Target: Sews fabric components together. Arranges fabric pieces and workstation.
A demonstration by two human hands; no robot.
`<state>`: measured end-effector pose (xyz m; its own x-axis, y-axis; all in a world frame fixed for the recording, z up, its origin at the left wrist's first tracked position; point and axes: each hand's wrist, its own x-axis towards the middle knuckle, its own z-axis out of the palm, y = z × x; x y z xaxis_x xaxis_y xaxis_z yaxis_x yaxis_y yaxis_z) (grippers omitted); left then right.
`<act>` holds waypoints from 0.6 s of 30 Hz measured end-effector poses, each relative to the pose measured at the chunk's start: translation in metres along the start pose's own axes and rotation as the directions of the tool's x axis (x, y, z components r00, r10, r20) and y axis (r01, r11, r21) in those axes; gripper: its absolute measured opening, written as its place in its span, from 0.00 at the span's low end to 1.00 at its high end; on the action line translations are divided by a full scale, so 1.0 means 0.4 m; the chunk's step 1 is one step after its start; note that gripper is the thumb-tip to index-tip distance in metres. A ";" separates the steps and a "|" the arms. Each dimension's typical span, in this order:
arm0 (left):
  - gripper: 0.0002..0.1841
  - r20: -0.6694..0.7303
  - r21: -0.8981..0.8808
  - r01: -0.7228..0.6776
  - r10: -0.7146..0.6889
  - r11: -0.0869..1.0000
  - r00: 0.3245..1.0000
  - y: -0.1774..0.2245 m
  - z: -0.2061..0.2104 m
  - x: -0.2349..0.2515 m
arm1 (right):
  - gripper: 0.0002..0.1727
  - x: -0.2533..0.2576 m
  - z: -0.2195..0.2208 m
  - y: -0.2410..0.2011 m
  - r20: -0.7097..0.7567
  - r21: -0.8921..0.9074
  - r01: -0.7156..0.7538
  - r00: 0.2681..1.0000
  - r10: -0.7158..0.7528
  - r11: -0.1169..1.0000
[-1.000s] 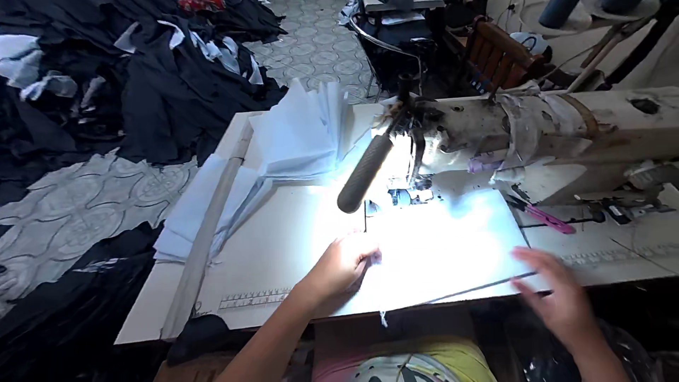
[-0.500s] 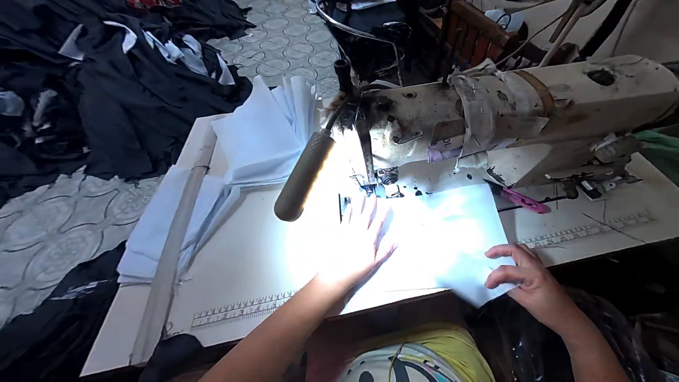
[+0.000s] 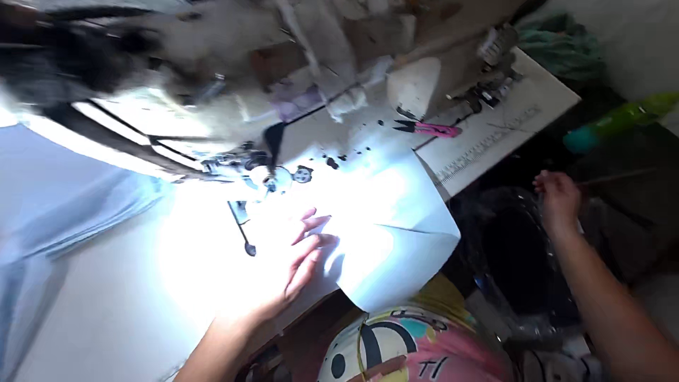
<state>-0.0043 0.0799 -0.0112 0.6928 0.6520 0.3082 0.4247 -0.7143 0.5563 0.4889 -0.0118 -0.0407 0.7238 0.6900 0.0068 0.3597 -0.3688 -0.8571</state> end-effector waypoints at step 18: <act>0.20 -0.113 0.164 -0.006 0.025 0.986 0.993 0.001 0.026 -0.017 | 0.21 -0.212 -0.057 0.267 -0.070 -0.184 -0.310 0.951 0.303 0.933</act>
<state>-0.0027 0.0726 -0.0210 0.6327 0.6583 0.4077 0.5100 -0.7505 0.4203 0.4794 -0.1241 -0.1211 0.8382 0.5005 -0.2167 0.2191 -0.6728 -0.7066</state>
